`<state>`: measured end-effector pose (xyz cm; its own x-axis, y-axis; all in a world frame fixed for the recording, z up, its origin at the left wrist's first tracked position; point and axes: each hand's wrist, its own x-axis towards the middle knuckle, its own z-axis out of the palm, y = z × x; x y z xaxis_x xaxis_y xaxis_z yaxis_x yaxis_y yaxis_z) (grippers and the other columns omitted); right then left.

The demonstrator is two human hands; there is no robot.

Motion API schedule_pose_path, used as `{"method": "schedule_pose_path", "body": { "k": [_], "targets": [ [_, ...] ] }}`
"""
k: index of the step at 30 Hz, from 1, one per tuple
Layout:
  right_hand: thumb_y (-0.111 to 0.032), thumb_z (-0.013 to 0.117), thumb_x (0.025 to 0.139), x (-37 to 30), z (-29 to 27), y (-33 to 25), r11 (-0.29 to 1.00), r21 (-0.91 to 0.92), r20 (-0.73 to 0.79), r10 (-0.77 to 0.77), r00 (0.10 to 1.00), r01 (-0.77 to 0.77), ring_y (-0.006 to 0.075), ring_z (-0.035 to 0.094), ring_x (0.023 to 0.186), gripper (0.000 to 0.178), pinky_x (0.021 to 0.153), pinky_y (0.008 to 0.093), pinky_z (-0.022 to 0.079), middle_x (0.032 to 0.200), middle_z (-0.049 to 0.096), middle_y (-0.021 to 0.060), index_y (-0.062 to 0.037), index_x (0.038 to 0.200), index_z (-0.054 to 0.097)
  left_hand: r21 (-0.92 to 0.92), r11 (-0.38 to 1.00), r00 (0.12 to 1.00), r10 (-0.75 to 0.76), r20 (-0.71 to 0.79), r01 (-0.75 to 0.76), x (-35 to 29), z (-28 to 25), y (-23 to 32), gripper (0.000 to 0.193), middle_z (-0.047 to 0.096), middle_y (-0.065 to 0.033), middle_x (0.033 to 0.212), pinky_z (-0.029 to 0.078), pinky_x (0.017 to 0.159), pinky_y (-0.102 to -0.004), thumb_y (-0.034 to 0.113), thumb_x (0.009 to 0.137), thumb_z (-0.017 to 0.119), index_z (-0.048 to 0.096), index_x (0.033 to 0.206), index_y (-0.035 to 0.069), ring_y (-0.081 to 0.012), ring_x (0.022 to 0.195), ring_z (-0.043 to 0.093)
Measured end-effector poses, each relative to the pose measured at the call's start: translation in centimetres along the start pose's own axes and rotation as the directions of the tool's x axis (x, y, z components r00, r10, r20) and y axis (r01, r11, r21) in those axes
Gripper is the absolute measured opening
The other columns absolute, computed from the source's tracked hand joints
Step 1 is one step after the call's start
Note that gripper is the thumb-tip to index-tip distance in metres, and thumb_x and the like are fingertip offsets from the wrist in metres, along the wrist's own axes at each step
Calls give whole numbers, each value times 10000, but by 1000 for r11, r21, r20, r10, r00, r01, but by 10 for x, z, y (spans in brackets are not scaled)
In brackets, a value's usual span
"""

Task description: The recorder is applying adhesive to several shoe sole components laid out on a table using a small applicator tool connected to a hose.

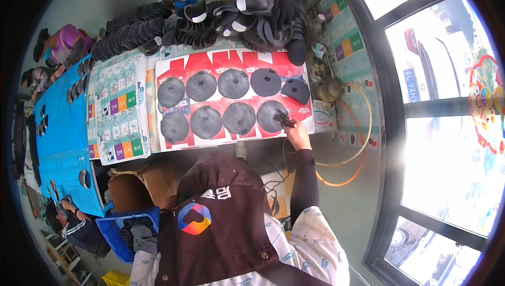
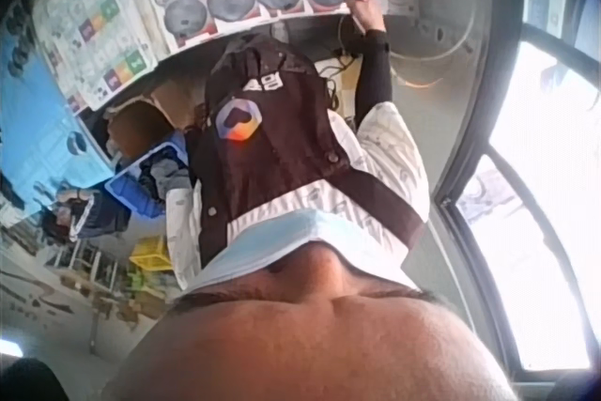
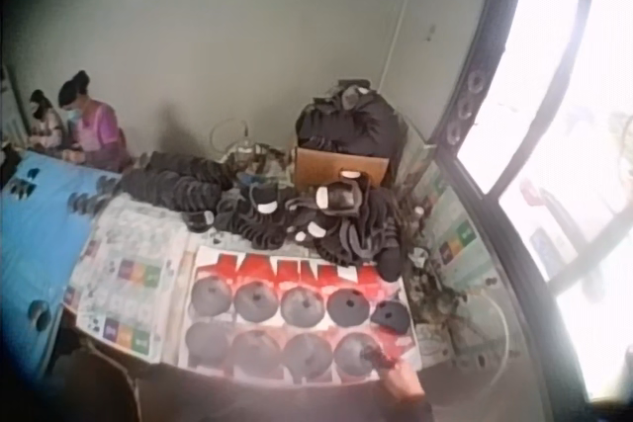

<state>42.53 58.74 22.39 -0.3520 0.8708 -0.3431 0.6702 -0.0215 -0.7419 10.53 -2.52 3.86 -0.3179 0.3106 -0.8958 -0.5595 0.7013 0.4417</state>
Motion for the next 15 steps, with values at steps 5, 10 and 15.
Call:
{"method": "schedule_pose_path", "body": {
  "k": [5, 10, 15],
  "targets": [
    [-190, 603, 845, 0, -16, 7, 937, -348, 255, 74, 964, 20, 342, 702, 737, 282, 662, 438, 520, 814, 703, 213, -1, 1036, 690, 99, 989, 994, 107, 0, -106, 11, -2, -15, 329, 688, -101, 1085, 529, 817, -377, 286, 1002, 540, 609, 1252, 84, -237, 943, 648],
    [-267, 591, 884, 0, -13, 18, 945, -306, -169, 69, 983, -119, 439, 653, 1036, 348, 888, 496, 516, 1010, 692, 269, -51, 1128, 715, -173, 966, 978, -202, -52, 190, 22, -6, -11, 352, 687, -91, 1072, 528, 812, -381, 303, 1005, 532, 602, 1273, 86, -228, 935, 647],
    [-233, 622, 865, -3, -21, 12, 972, -230, -2, 40, 999, -39, 434, 657, 1029, 378, 880, 482, 522, 1022, 688, 272, -51, 1190, 688, -146, 982, 993, -121, 11, 121, 16, 3, 6, 370, 685, -94, 1089, 522, 826, -380, 325, 1007, 515, 598, 1276, 84, -233, 948, 649]
  ]
}}
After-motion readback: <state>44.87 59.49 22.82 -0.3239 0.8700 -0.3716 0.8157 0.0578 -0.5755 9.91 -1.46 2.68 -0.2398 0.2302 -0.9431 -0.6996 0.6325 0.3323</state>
